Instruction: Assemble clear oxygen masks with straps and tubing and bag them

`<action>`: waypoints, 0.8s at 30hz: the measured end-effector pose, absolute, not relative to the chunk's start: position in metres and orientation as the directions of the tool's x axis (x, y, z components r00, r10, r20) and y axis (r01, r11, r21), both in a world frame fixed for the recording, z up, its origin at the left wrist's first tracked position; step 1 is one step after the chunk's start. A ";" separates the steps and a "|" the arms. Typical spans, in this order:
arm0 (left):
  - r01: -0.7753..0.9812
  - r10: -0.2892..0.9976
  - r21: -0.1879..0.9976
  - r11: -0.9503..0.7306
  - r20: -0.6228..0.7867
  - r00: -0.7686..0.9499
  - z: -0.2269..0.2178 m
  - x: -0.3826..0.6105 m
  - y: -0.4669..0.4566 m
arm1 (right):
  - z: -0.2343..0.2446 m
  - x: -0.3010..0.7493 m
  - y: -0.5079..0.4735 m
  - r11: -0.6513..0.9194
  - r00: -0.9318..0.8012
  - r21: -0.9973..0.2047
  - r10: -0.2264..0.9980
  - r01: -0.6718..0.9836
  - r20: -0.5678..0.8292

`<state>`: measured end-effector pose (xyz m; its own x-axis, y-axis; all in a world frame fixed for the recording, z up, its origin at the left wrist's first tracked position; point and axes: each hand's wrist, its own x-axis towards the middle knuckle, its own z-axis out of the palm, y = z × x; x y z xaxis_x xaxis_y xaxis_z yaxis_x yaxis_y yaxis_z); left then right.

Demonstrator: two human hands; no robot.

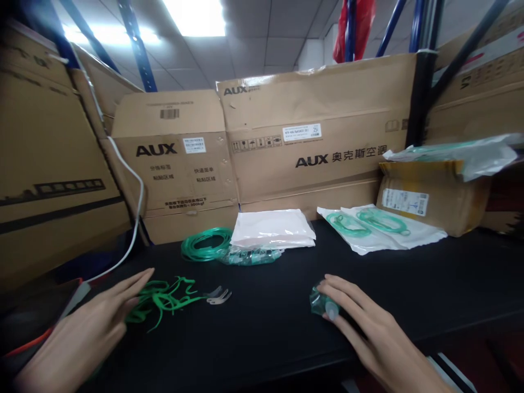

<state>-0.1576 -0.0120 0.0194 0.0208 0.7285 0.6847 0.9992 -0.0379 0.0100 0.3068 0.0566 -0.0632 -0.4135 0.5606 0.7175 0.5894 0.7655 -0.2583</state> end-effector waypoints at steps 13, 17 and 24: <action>0.649 0.864 0.597 -0.472 0.459 0.206 -0.006 0.028 0.000 | -0.030 0.248 0.037 0.874 -0.602 -0.327 0.485 0.359 0.634; 0.443 0.925 0.814 -0.375 0.359 0.125 -0.009 0.028 0.005 | -0.032 0.246 0.028 0.849 -0.544 -0.445 0.525 0.285 0.654; 0.444 0.935 0.823 -0.355 0.311 0.172 -0.011 0.029 0.001 | -0.035 0.233 0.029 0.561 -0.312 -0.827 0.779 -0.037 0.543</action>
